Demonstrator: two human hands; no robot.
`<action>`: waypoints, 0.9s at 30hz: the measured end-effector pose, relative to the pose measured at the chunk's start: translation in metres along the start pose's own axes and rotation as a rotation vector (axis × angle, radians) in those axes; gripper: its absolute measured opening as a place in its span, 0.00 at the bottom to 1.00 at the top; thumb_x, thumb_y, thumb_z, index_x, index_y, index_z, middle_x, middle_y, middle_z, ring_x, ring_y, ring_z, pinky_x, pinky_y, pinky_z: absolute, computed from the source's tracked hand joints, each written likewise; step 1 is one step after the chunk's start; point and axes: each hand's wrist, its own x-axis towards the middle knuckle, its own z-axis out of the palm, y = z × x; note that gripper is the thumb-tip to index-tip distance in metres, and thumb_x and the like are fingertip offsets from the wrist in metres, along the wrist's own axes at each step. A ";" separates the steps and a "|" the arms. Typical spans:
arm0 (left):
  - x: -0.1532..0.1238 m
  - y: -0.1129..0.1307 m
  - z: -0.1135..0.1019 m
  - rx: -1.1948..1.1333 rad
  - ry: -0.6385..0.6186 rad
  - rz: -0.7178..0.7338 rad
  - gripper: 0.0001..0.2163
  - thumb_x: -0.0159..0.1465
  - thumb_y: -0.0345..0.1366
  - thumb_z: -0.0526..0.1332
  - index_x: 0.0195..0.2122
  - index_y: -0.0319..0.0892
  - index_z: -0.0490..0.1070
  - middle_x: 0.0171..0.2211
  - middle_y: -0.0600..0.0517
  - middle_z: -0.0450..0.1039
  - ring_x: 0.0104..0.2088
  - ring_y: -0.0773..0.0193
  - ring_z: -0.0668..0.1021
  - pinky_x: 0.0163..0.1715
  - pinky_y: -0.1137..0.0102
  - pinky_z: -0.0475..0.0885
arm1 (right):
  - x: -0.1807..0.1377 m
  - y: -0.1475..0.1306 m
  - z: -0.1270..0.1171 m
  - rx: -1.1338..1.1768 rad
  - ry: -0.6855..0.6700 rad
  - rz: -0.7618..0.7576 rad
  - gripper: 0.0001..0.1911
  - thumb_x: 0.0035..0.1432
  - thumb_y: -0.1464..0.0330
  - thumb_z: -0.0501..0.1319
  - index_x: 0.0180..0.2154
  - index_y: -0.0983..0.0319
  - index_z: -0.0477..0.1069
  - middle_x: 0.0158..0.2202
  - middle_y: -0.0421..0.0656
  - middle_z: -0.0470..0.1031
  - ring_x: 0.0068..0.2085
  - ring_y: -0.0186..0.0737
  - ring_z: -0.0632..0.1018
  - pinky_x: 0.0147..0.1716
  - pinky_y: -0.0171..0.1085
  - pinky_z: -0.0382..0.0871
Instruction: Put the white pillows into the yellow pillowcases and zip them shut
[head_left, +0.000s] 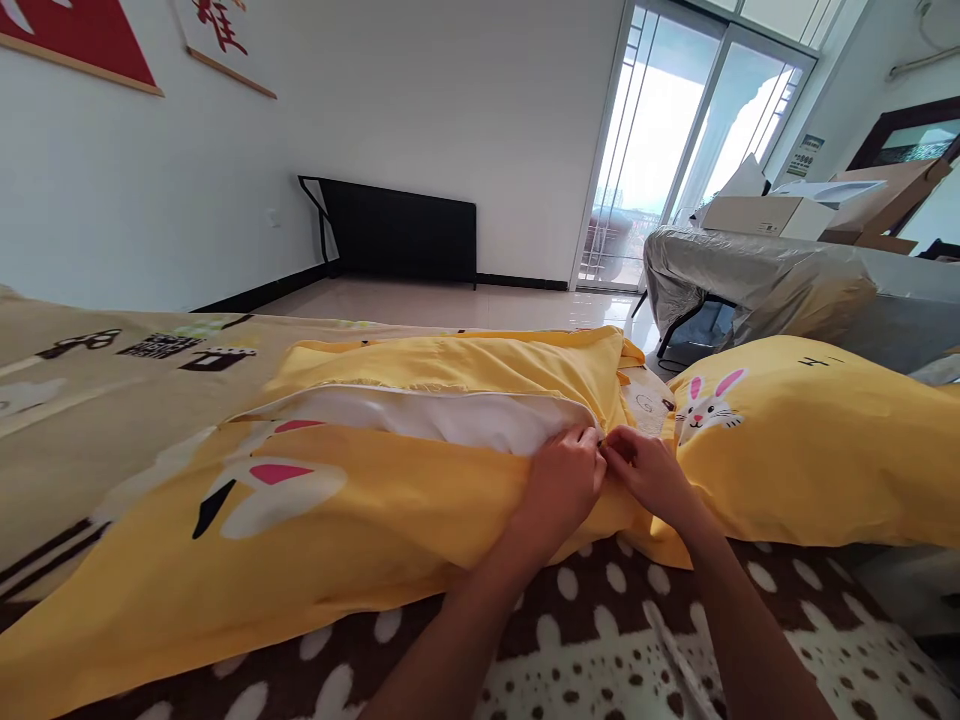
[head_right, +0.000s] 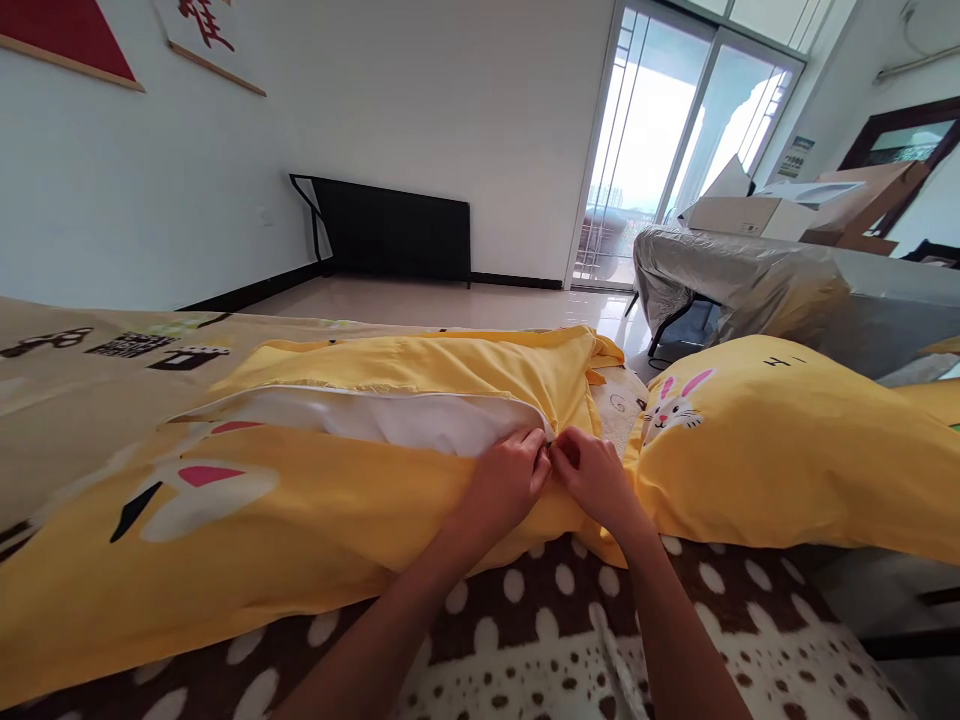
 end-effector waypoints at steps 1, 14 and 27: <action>0.000 -0.001 0.000 -0.028 -0.005 -0.008 0.07 0.65 0.31 0.50 0.37 0.41 0.68 0.35 0.49 0.73 0.35 0.62 0.75 0.35 0.70 0.68 | 0.000 -0.001 0.000 -0.017 0.032 -0.001 0.07 0.56 0.64 0.55 0.34 0.60 0.68 0.24 0.37 0.73 0.24 0.35 0.73 0.27 0.33 0.61; -0.001 -0.004 0.003 0.008 0.076 0.174 0.09 0.66 0.28 0.49 0.39 0.42 0.69 0.38 0.51 0.72 0.40 0.63 0.72 0.41 0.68 0.66 | -0.001 -0.001 -0.005 -0.109 0.072 -0.083 0.06 0.53 0.68 0.57 0.31 0.59 0.72 0.25 0.40 0.76 0.27 0.38 0.75 0.30 0.35 0.64; -0.003 0.003 -0.003 0.225 0.093 0.135 0.08 0.66 0.28 0.50 0.40 0.41 0.67 0.37 0.48 0.71 0.38 0.59 0.73 0.41 0.64 0.65 | -0.001 0.001 -0.007 -0.215 0.097 -0.106 0.06 0.52 0.68 0.56 0.26 0.60 0.70 0.22 0.39 0.71 0.24 0.35 0.70 0.27 0.34 0.59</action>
